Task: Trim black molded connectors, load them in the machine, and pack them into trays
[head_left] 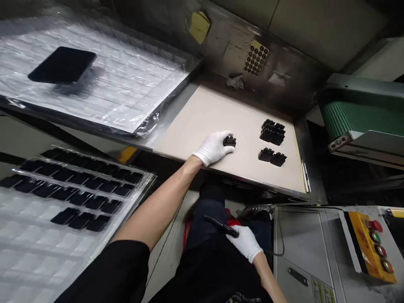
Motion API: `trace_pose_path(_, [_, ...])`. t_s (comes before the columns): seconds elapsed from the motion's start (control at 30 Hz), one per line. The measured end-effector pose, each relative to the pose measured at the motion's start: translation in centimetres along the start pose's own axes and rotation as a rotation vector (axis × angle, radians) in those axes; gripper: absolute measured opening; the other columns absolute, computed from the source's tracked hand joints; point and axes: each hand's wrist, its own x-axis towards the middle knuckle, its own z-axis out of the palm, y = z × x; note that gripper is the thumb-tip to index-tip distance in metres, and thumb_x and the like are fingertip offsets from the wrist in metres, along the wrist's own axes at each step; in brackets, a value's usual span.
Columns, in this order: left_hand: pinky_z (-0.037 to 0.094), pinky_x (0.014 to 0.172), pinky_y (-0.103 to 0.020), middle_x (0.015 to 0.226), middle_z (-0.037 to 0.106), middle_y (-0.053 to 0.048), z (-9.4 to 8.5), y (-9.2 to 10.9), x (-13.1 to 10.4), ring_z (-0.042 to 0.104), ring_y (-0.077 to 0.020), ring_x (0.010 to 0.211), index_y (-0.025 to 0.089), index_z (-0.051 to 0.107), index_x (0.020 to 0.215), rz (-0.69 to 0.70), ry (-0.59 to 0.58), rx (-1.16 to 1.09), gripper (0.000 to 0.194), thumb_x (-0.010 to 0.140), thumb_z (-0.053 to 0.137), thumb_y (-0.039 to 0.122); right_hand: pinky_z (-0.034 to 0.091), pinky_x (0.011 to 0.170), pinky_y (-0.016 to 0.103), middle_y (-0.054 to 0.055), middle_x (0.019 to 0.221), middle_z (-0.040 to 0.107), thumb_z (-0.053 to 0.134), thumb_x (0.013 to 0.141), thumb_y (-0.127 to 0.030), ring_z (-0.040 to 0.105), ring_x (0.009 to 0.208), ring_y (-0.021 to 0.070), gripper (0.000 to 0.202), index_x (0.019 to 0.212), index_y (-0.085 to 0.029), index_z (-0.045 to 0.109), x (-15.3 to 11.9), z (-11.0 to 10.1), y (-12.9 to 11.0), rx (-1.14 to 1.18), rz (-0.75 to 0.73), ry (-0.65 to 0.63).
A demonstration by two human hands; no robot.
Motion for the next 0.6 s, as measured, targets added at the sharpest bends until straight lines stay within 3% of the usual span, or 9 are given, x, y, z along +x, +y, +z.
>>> trace_pose_path(0.1, [0.054,0.108,-0.039,0.122,0.075,-0.009,-0.1,0.9,-4.4,0.071,-0.0267,0.113,0.017,0.064,0.140,-0.058,0.198,-0.126,0.069,0.075,0.086,0.022,0.049,0.081,0.027,0.006,0.092,0.082,0.069,0.091,-0.035,0.074,0.087,0.0217,0.020,0.098,-0.021,0.081,0.3,-0.5,1.0,-0.024,-0.019,-0.021])
trace_pose_path(0.17, [0.055,0.107,-0.036,0.120,0.076,-0.006,0.0,1.5,-9.2,0.072,-0.0243,0.111,0.019,0.064,0.140,-0.111,0.309,-0.257,0.068,0.076,0.087,0.026,0.051,0.082,0.028,0.007,0.095,0.083,0.067,0.093,-0.038,0.076,0.090,0.0235,0.023,0.100,-0.021,0.081,0.6,-0.9,1.6,-0.068,-0.045,-0.041])
trace_pose_path(0.23, [0.054,0.107,-0.035,0.123,0.075,-0.005,0.7,1.3,-15.1,0.071,-0.0244,0.115,0.022,0.064,0.137,-0.255,0.357,-0.387,0.063,0.078,0.086,0.032,0.052,0.082,0.028,0.008,0.099,0.083,0.063,0.095,-0.041,0.077,0.094,0.0249,0.027,0.104,-0.022,0.081,0.8,-1.3,2.0,-0.104,-0.091,-0.048])
trace_pose_path(0.33, [0.054,0.105,-0.038,0.120,0.075,-0.007,2.9,-1.3,-24.6,0.070,-0.0284,0.116,0.023,0.067,0.122,-0.744,0.331,-0.384,0.046,0.079,0.082,0.030,0.054,0.078,0.030,0.008,0.096,0.083,0.058,0.098,-0.050,0.077,0.093,0.0265,0.035,0.105,-0.024,0.080,1.2,-2.1,1.6,-0.143,-0.180,-0.072])
trace_pose_path(0.4, [0.054,0.101,-0.043,0.109,0.075,-0.011,4.7,-3.8,-30.1,0.070,-0.0332,0.113,0.022,0.066,0.110,-1.068,0.261,-0.292,0.033,0.078,0.078,0.022,0.053,0.073,0.031,0.009,0.088,0.082,0.056,0.098,-0.055,0.077,0.085,0.0271,0.039,0.096,-0.025,0.080,1.3,-2.7,0.0,-0.225,-0.219,-0.117])
trace_pose_path(0.43, [0.053,0.098,-0.045,0.103,0.075,-0.012,5.5,-5.0,-32.3,0.070,-0.0357,0.110,0.022,0.066,0.103,-1.167,0.223,-0.267,0.030,0.076,0.077,0.019,0.052,0.071,0.031,0.009,0.084,0.081,0.056,0.097,-0.057,0.077,0.081,0.0273,0.041,0.089,-0.025,0.079,1.4,-2.9,-1.1,-0.296,-0.235,-0.143])
trace_pose_path(0.5, [0.053,0.093,-0.047,0.092,0.072,-0.013,6.6,-7.1,-35.2,0.069,-0.0391,0.104,0.020,0.064,0.092,-1.231,0.167,-0.294,0.027,0.070,0.079,0.016,0.048,0.070,0.033,0.010,0.077,0.079,0.057,0.096,-0.059,0.076,0.077,0.0279,0.044,0.076,-0.025,0.077,1.6,-3.4,-4.0,-0.475,-0.276,-0.186])
trace_pose_path(0.6, [0.053,0.089,-0.044,0.093,0.072,-0.013,6.3,-9.2,-36.6,0.068,-0.0361,0.101,0.018,0.065,0.087,-1.185,0.103,-0.444,0.027,0.066,0.082,0.022,0.042,0.069,0.034,0.013,0.077,0.078,0.058,0.094,-0.058,0.075,0.080,0.0297,0.046,0.070,-0.024,0.075,2.2,-4.1,-8.1,-0.675,-0.322,-0.232])
